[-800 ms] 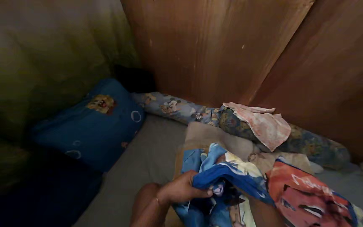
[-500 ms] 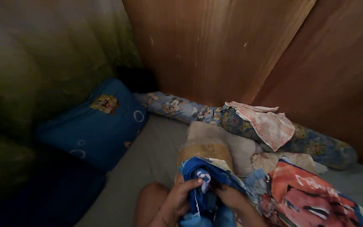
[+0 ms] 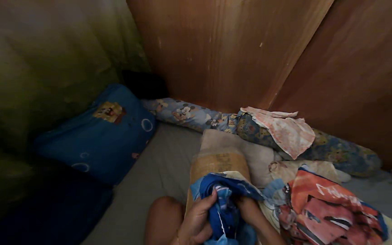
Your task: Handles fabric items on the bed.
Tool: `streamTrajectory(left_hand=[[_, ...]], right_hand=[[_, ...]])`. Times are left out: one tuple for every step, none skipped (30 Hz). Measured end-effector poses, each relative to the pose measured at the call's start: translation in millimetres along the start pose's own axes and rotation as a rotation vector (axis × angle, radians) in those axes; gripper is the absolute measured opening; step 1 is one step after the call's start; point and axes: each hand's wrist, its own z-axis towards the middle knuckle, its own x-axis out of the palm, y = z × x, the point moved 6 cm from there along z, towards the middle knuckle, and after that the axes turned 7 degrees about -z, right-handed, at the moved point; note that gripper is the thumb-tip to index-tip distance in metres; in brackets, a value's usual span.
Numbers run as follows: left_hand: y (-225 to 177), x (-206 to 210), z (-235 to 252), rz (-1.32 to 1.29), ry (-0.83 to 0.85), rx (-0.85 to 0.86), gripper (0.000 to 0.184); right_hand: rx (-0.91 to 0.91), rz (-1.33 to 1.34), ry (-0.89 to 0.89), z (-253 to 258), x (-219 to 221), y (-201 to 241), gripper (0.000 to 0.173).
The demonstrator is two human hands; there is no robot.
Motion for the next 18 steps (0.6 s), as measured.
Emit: streamTrajectory(left_hand=[[-1.8, 0.3, -0.2, 0.042, -0.032, -0.003, 0.024], [-5.4, 1.0, -1.4, 0.119, -0.085, 0.004, 0.024], [-10.1, 2.1, -2.7, 0.193, -0.132, 0.016, 0.024], [-15.0, 3.5, -3.4, 0.258, -0.169, 0.029, 0.026], [-19.4, 4.5, -3.9, 0.307, -0.191, 0.041, 0.029], [-22.4, 5.7, -4.1, 0.334, -0.186, 0.054, 0.033], [-23.9, 7.5, -3.9, 0.35, -0.153, 0.07, 0.037], [-24.0, 10.5, -2.9, 0.369, -0.101, 0.087, 0.04], [-23.5, 14.1, -1.5, 0.41, -0.052, 0.102, 0.044], [-23.2, 17.3, -0.5, 0.49, -0.029, 0.12, 0.047], [-24.6, 20.2, -0.2, 0.633, -0.047, 0.143, 0.05], [-28.3, 20.5, 0.5, 0.85, -0.112, 0.171, 0.052], [-34.1, 17.2, 1.9, 1.129, -0.224, 0.214, 0.049], [-40.9, 12.3, 2.9, 1.388, -0.314, 0.287, 0.044], [-48.3, 6.8, 3.3, 1.577, -0.382, 0.345, 0.04], [-56.6, -0.3, 3.9, 1.716, -0.45, 0.348, 0.036], [-65.2, -8.2, 5.0, 1.817, -0.512, 0.306, 0.032], [-73.5, -17.2, 6.9, 1.882, -0.561, 0.229, 0.029]], right_hand=[[-0.045, -0.044, 0.119, -5.5, -0.9, 8.5, 0.036], [-0.117, -0.084, 0.194, -10.7, -3.4, 14.5, 0.033], [-0.209, -0.109, 0.213, -16.4, -9.7, 18.9, 0.031], [-0.31, -0.095, 0.176, -24.0, -20.8, 23.4, 0.028], [-0.421, -0.027, 0.087, -32.8, -34.6, 27.9, 0.027], [-0.532, 0.082, -0.012, -41.5, -47.9, 33.2, 0.03], [-0.626, 0.187, -0.083, -47.5, -57.3, 39.6, 0.035], [-0.693, 0.24, -0.125, -51.1, -62.1, 47.9, 0.041], [-0.731, 0.243, -0.161, -51.6, -62.9, 56.0, 0.041], [-0.74, 0.223, -0.214, -50.4, -61.3, 62.4, 0.031], [-0.728, 0.203, -0.272, -48.9, -60.9, 66.8, 0.022], [-0.731, 0.208, -0.331, -48.1, -64.4, 69.8, 0.017], [-0.756, 0.253, -0.384, -48.8, -71.8, 71.6, 0.013], [-0.797, 0.332, -0.419, -50.6, -81.2, 72.0, 0.01], [-0.832, 0.428, -0.445, -53.5, -90.8, 72.5, 0.006], [-0.862, 0.522, -0.455, -57.1, -99.2, 72.9, 0.004], [-0.893, 0.601, -0.452, -61.0, -106.2, 73.8, 0.006], [-0.922, 0.67, -0.449, -65.3, -112.1, 75.2, 0.008]])
